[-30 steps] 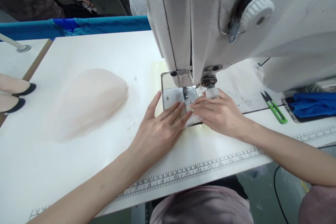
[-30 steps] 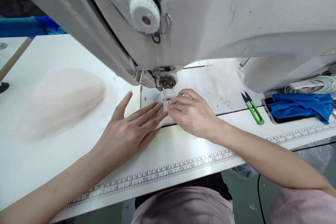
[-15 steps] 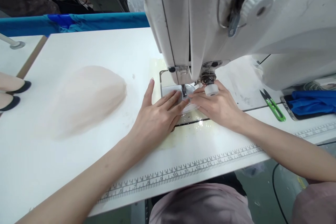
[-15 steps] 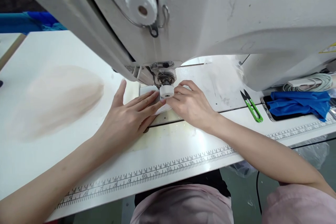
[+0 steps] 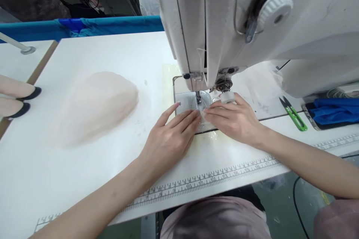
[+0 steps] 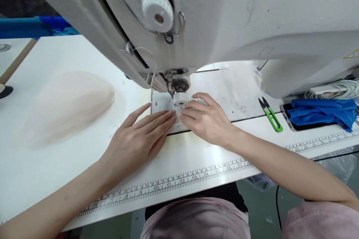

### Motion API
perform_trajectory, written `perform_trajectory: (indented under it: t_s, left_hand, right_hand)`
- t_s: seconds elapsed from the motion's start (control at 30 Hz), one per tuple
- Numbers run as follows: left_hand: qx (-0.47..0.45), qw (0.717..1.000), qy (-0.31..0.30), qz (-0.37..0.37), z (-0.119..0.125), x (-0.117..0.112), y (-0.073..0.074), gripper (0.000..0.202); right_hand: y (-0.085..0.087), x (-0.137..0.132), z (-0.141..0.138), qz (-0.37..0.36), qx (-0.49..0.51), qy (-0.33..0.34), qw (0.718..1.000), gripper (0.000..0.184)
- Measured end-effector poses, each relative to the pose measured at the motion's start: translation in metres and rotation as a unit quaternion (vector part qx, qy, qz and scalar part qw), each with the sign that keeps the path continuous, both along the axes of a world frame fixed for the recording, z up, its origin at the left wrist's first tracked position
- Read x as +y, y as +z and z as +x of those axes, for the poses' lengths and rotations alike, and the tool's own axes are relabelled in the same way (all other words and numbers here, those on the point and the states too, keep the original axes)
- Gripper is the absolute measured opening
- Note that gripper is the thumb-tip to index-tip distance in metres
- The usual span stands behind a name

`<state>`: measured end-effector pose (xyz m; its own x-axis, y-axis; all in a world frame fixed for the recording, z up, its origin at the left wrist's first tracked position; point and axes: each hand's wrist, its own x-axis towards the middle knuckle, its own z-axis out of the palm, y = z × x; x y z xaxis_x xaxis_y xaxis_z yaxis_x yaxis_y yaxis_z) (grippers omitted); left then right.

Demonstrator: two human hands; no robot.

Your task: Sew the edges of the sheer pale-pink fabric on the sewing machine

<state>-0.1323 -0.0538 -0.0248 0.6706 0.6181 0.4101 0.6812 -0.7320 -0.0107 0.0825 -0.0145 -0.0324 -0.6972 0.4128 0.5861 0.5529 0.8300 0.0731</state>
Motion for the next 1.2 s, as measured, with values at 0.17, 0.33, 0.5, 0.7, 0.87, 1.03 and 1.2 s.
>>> perform_trajectory:
  t_s: [0.17, 0.33, 0.5, 0.7, 0.87, 1.03, 1.2]
  left_hand:
    - [-0.092, 0.986, 0.062, -0.121, 0.001, 0.02, -0.002, 0.031]
    - [-0.185, 0.948, 0.083, -0.247, 0.0, 0.038, 0.007, 0.031]
    - [-0.171, 0.943, 0.057, -0.28, -0.004, 0.052, 0.014, 0.035]
    - [-0.197, 0.93, 0.066, -0.303, -0.003, 0.057, 0.014, 0.036]
    - [-0.139, 0.956, 0.033, -0.258, -0.007, 0.053, 0.014, 0.042]
    - [-0.066, 0.992, 0.011, -0.102, -0.008, 0.035, 0.005, 0.034]
    - [0.017, 0.998, 0.006, 0.052, -0.003, 0.012, -0.003, 0.025]
  right_hand:
    - [0.002, 0.006, -0.001, -0.111, 0.071, -0.016, 0.991, 0.017]
    - [0.002, 0.012, -0.005, -0.16, 0.114, -0.089, 0.977, 0.026]
    - [0.001, 0.016, -0.007, -0.156, 0.12, -0.102, 0.975, 0.026]
    - [0.001, 0.017, -0.008, -0.174, 0.122, -0.114, 0.971, 0.027]
    - [0.002, 0.013, -0.006, -0.168, 0.119, -0.097, 0.974, 0.027]
    - [0.001, 0.006, -0.001, -0.131, 0.07, -0.024, 0.989, 0.019]
    - [0.002, -0.004, 0.0, -0.048, -0.012, 0.018, 0.999, 0.024]
